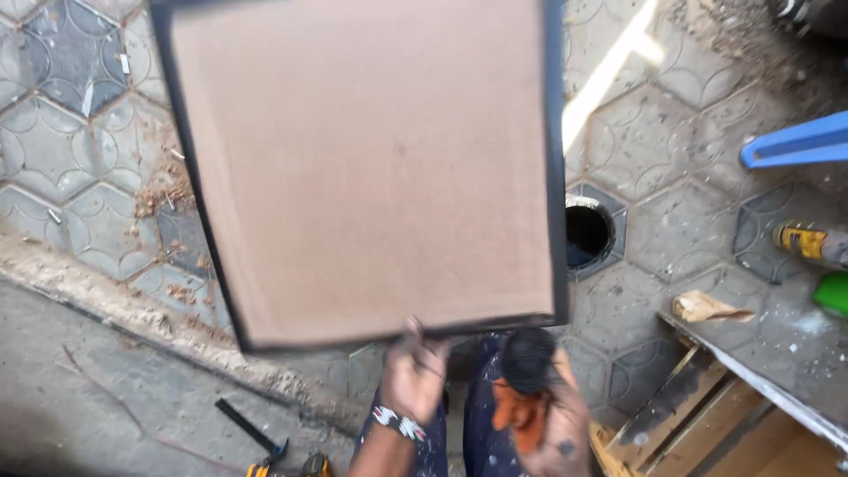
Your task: The person paints the black frame of a rectangular wooden board using a brush and black paint from a can. They repeatedly dip the brush into the paint can and apply the paint to the frame's edges while holding the board steady with their other hand.
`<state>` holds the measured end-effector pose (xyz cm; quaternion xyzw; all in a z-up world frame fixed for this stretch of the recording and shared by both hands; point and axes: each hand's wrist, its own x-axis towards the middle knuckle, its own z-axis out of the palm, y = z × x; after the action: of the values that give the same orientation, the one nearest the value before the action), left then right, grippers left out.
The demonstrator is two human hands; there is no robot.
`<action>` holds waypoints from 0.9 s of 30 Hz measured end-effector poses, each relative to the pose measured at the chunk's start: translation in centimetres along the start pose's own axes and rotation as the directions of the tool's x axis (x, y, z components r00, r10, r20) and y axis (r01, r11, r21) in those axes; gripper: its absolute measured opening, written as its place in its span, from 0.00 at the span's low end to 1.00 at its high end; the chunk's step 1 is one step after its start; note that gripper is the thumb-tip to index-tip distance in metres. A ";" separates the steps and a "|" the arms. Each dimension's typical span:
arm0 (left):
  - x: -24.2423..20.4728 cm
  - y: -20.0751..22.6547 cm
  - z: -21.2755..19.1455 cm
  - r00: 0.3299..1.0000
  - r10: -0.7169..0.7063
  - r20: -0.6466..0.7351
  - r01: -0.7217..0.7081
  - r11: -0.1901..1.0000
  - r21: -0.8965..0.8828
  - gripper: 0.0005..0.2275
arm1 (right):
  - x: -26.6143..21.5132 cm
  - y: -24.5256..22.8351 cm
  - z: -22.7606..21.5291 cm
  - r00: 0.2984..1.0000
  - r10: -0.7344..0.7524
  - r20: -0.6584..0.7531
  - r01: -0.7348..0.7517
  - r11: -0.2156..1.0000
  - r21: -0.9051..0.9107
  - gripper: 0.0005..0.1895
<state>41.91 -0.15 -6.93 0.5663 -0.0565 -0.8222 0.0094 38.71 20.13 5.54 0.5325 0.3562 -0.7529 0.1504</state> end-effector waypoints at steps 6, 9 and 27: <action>-5.8 -8.7 0.6 0.996 -0.087 -0.003 0.081 0.943 -0.322 0.08 | 5.6 -15.7 7.2 0.926 -0.237 0.293 0.282 0.951 -0.124 0.18; -4.4 -9.7 -1.9 0.992 -0.053 -0.116 0.005 0.927 -0.374 0.06 | 6.7 -17.8 9.9 0.845 -0.177 0.504 0.225 0.974 -0.036 0.43; -0.5 -12.4 13.2 0.959 0.084 0.271 -0.160 0.948 0.274 0.08 | 27.4 -16.0 -8.5 0.963 -0.267 0.032 0.144 0.412 -0.900 0.15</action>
<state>30.38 13.31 -3.12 0.4461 -0.2136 -0.8686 -0.0306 24.25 41.44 -14.88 0.3671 0.7703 -0.4303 0.2943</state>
